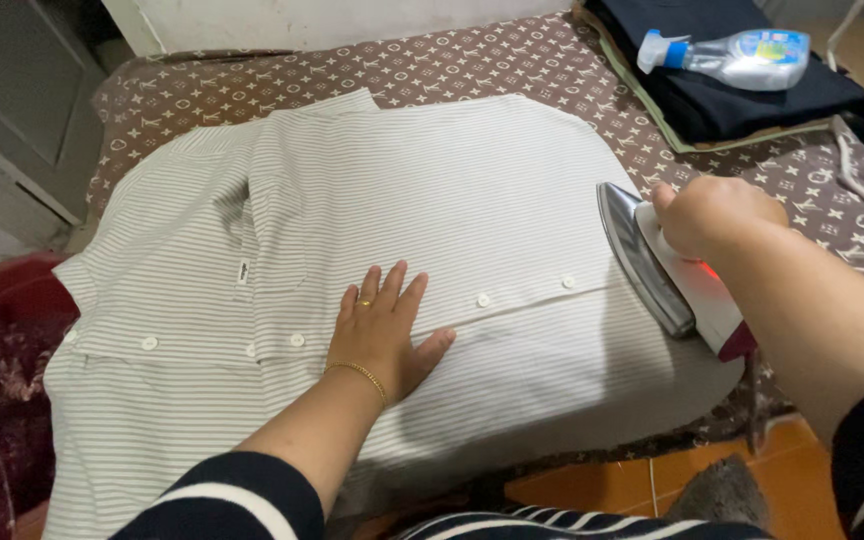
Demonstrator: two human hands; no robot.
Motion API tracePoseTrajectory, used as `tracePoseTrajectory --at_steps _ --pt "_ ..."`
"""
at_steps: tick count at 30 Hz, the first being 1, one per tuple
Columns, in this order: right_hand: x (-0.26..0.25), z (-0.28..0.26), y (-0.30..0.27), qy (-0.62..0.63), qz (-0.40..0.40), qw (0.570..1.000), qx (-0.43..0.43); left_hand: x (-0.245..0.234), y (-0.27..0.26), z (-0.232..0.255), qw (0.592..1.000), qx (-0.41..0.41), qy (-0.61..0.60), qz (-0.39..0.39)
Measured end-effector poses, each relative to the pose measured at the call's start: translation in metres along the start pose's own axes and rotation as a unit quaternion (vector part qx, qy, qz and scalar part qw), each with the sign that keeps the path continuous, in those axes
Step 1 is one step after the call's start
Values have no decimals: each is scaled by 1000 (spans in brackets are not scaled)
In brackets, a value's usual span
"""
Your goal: The person irons a striped shirt on a patterned ironing board. They repeatedly smooth the fabric, spray it with water, and move the iron across the front, sleeves, and collar. The shirt is flipped and repositioned several times to iron different sections.
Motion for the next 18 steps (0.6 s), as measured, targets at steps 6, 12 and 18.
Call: tracePoseTrajectory --at_steps 6,12,18 --pt "-2 -28 53 -6 1 1000 -19 10 9 -1 999 4 -15 51" --pt "6 -53 138 -33 -33 994 -98 17 23 1 998 -17 -6 59" --pt "33 -75 235 -106 -179 957 -201 16 29 8 998 -46 4 47"
Point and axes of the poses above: each hand's wrist, its own y-axis towards the middle knuckle, its own x-axis out of the palm, z = x × y, the point moved 1 cm from there along y, towards the middle knuckle, and after that the axes turned 15 degrees about y, right-handed, at the moved point
